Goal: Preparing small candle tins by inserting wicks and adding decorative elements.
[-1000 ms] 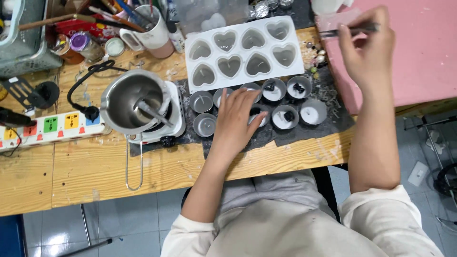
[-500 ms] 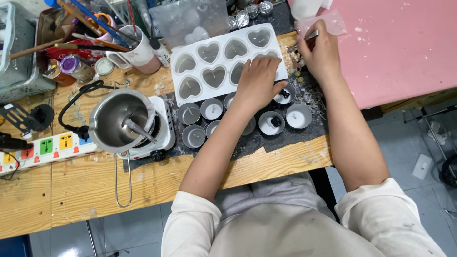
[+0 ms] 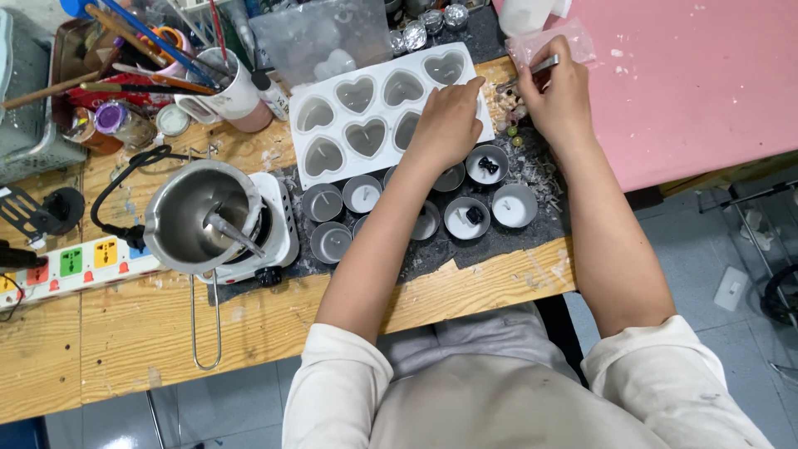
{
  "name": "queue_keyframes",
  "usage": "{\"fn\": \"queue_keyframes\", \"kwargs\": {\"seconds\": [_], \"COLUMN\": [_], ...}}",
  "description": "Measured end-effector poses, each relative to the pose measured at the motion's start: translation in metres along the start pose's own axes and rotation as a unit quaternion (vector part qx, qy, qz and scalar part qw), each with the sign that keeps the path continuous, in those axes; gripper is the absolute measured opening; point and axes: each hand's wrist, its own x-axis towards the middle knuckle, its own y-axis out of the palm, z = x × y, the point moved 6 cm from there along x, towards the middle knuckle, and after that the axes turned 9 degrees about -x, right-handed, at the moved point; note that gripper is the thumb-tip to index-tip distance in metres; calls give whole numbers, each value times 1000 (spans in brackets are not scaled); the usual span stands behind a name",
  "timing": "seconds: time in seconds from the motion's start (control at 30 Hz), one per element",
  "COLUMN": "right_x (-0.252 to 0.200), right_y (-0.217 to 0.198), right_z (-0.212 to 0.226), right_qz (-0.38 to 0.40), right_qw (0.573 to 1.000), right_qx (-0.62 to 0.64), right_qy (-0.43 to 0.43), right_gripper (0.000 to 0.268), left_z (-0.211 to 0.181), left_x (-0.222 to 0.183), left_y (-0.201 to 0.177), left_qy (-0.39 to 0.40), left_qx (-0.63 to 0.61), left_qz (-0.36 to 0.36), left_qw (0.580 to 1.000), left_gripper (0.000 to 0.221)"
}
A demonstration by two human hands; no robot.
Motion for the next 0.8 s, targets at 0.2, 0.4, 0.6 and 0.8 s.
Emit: {"fn": "queue_keyframes", "kwargs": {"seconds": [0.2, 0.4, 0.6, 0.8], "right_x": [-22, -38, -57, -50], "right_y": [-20, -32, -3, 33], "right_z": [18, 91, 137, 182], "right_qz": [-7, 62, 132, 227], "right_qw": [998, 959, 950, 952], "right_qx": [68, 265, 282, 192], "right_qy": [1, 79, 35, -74], "right_gripper": [23, 25, 24, 24], "left_z": [-32, -39, -10, 1], "left_x": [-66, -153, -201, -203], "left_y": [-88, -147, -152, -142], "left_qy": [-51, -126, -132, -138], "left_qx": [-20, -79, -36, -37], "left_qz": [-23, -74, -115, -92], "left_qw": [998, 986, 984, 985], "left_gripper": [41, 40, 50, 68]}}
